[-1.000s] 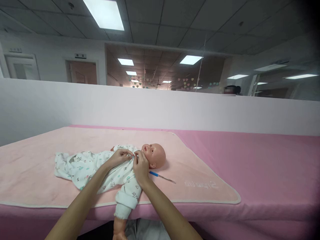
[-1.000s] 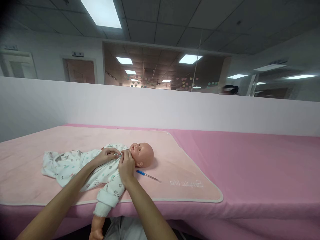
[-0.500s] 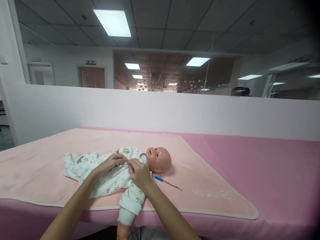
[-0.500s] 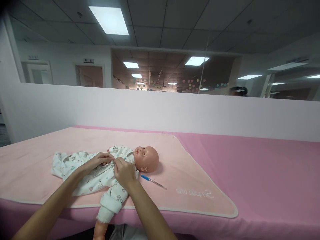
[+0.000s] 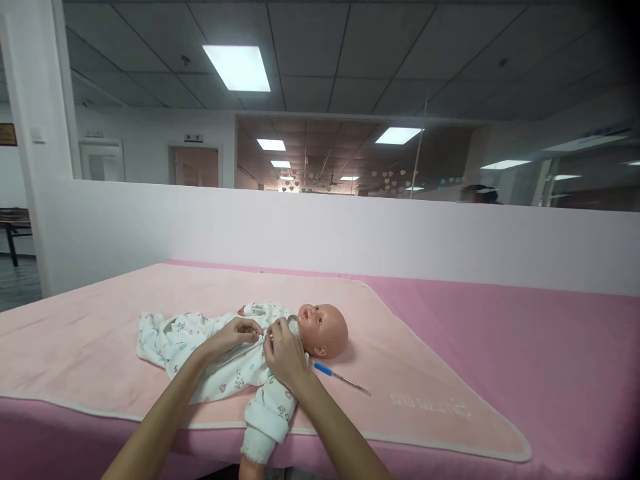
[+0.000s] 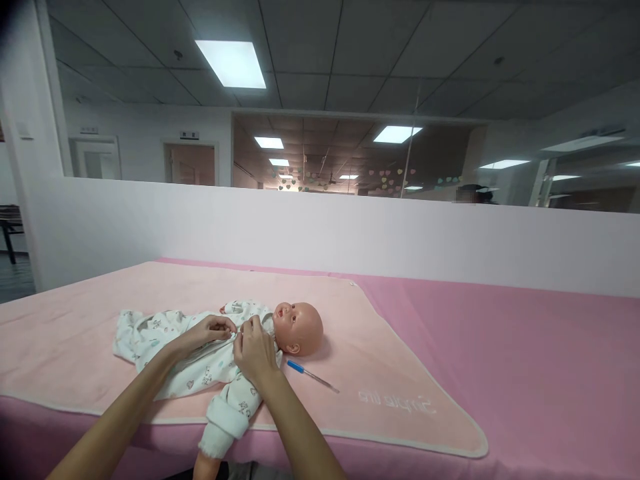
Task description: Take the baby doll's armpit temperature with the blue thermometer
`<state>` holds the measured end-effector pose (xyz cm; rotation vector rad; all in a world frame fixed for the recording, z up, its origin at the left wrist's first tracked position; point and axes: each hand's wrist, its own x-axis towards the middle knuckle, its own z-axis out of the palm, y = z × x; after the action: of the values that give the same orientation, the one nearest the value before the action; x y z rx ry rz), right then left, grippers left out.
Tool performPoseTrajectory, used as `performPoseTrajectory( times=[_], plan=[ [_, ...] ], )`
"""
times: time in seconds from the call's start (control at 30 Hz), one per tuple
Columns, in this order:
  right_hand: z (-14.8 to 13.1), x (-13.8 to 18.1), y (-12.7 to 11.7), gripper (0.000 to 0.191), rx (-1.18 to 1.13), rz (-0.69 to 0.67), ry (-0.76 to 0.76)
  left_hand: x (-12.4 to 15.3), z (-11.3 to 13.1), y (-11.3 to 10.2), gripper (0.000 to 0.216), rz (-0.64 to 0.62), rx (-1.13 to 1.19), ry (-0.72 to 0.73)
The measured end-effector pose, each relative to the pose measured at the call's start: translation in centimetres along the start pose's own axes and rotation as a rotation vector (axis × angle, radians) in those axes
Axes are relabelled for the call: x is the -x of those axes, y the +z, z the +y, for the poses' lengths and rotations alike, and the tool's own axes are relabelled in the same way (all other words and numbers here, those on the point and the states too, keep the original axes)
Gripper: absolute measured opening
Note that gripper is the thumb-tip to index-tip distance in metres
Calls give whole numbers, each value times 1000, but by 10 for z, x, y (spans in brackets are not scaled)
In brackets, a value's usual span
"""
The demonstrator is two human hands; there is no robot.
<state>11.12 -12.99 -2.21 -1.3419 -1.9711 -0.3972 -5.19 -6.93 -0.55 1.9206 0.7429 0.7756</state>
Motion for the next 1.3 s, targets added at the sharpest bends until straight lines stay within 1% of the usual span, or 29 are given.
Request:
performPoseTrajectory(
  times=[0.07,0.23,0.37,0.5,0.6,0.73,0.9,1.1,1.2,1.3],
  plan=[
    [0,0,-1,10,-8,-7,-1,1,1,0,18,1,0,0],
    [2,2,-3,10,-90,-9,-22,4,3,1,11,43,46,2],
    [4,4,-3,14,-126,-12,-66,5,1,0,13,89,100,-31],
    [5,4,-2,8,-103,-35,-120,4,1,1,15,89,149,-68],
    [4,3,0,14,-117,-12,-141,3,1,1,16,91,150,-90],
    [5,-1,4,19,-128,9,-104,2,-1,1,17,68,180,-81],
    [6,-2,8,17,-160,-6,-51,3,-4,-1,25,82,126,-102],
    [5,-3,9,19,-219,13,-2,4,0,-1,26,80,130,-80],
    [4,-3,8,18,-212,21,11,5,4,-1,28,39,108,-48],
    [5,-2,9,17,-191,19,19,5,3,-1,29,-13,46,-7]
  ],
)
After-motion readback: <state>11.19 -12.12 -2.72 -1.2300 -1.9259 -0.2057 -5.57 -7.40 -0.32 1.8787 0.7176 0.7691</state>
